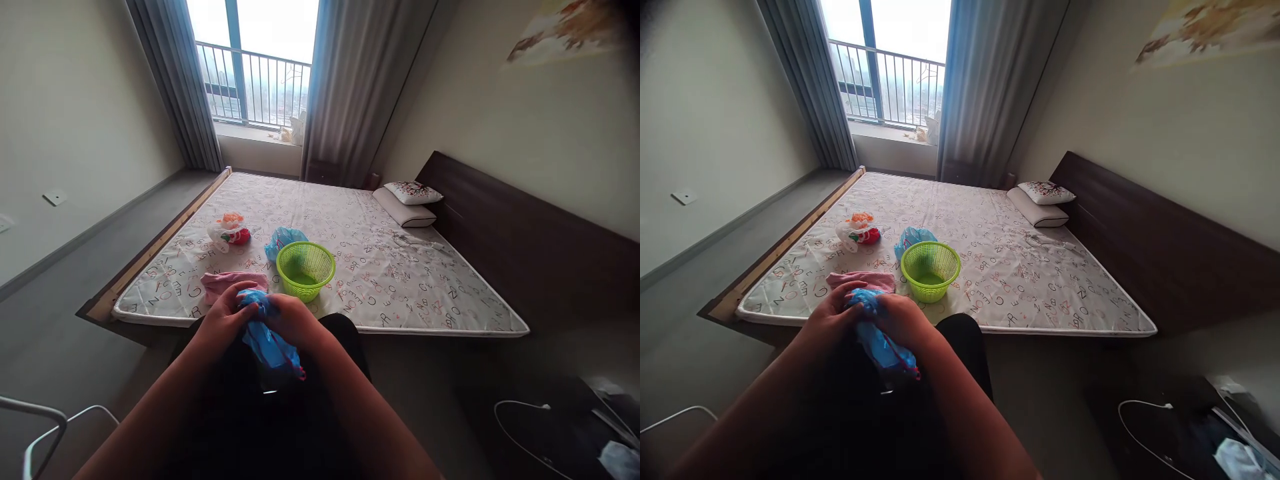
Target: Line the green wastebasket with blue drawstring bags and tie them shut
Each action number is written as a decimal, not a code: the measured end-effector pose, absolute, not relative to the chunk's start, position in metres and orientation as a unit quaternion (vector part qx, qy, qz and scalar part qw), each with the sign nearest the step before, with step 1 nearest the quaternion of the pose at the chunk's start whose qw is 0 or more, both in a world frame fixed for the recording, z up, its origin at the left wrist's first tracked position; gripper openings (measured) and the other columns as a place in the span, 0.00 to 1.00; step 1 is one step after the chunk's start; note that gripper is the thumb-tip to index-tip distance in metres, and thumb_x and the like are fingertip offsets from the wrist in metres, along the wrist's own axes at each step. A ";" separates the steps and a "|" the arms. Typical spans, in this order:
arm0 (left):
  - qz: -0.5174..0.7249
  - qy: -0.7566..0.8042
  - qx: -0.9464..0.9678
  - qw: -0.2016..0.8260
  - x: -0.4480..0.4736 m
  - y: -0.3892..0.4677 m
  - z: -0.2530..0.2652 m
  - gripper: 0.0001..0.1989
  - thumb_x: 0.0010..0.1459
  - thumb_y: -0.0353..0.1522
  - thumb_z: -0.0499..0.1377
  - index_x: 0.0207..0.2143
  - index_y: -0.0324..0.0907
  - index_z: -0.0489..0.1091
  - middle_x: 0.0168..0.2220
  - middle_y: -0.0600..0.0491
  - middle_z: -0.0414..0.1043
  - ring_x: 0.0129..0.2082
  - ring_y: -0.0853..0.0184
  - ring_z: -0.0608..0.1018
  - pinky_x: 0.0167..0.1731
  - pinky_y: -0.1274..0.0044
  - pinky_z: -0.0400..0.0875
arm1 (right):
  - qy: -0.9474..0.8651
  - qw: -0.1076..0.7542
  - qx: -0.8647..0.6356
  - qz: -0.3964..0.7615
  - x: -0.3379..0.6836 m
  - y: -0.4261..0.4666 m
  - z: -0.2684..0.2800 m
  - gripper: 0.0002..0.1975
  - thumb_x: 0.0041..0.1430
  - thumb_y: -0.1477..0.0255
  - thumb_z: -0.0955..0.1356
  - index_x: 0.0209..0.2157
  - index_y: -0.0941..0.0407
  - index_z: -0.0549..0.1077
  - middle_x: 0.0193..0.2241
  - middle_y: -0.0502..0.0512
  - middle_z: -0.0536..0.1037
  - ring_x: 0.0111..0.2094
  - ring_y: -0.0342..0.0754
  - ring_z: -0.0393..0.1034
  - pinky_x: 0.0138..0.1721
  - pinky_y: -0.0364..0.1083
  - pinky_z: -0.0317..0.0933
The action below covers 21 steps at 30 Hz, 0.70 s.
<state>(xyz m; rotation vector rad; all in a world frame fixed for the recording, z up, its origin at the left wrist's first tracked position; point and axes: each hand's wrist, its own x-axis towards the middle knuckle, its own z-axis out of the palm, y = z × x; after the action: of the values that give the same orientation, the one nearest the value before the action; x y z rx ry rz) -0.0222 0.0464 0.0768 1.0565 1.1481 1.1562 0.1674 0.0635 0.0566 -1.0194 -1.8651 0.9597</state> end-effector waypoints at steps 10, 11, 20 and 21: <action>0.354 0.605 0.630 0.333 -0.042 0.063 0.053 0.26 0.56 0.44 0.67 0.55 0.44 0.77 0.32 0.53 0.78 0.34 0.59 0.81 0.36 0.71 0.75 | -0.649 0.430 -0.532 0.334 0.204 0.073 0.063 0.12 0.63 0.76 0.64 0.43 0.53 0.77 0.34 0.52 0.80 0.36 0.49 0.78 0.42 0.47 0.70; 0.325 0.631 0.644 0.285 -0.043 0.065 0.050 0.24 0.58 0.41 0.65 0.56 0.44 0.77 0.35 0.51 0.80 0.37 0.57 0.82 0.40 0.70 0.76 | -0.638 0.436 -0.541 0.331 0.205 0.074 0.063 0.12 0.65 0.75 0.63 0.44 0.53 0.77 0.34 0.52 0.80 0.36 0.50 0.77 0.41 0.47 0.70; 0.102 0.746 0.624 0.209 -0.084 0.101 -0.009 0.20 0.62 0.35 0.56 0.53 0.39 0.78 0.52 0.34 0.80 0.53 0.44 0.82 0.52 0.61 0.75 | -0.674 0.334 -0.573 0.325 0.252 0.077 0.072 0.22 0.60 0.67 0.73 0.56 0.52 0.75 0.39 0.52 0.80 0.38 0.50 0.75 0.43 0.47 0.66; 0.101 0.755 0.603 0.237 -0.088 0.105 -0.014 0.18 0.61 0.35 0.57 0.49 0.39 0.78 0.48 0.34 0.81 0.50 0.44 0.83 0.50 0.61 0.76 | -0.705 0.278 -0.556 0.343 0.259 0.076 0.069 0.29 0.54 0.68 0.78 0.58 0.52 0.75 0.41 0.52 0.81 0.40 0.51 0.75 0.43 0.47 0.65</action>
<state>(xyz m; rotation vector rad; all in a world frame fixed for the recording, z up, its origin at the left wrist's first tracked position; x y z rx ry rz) -0.0880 0.1046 -0.0142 1.6529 2.0683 0.2781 0.2588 0.0760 0.0687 -1.4913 -1.8922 0.9196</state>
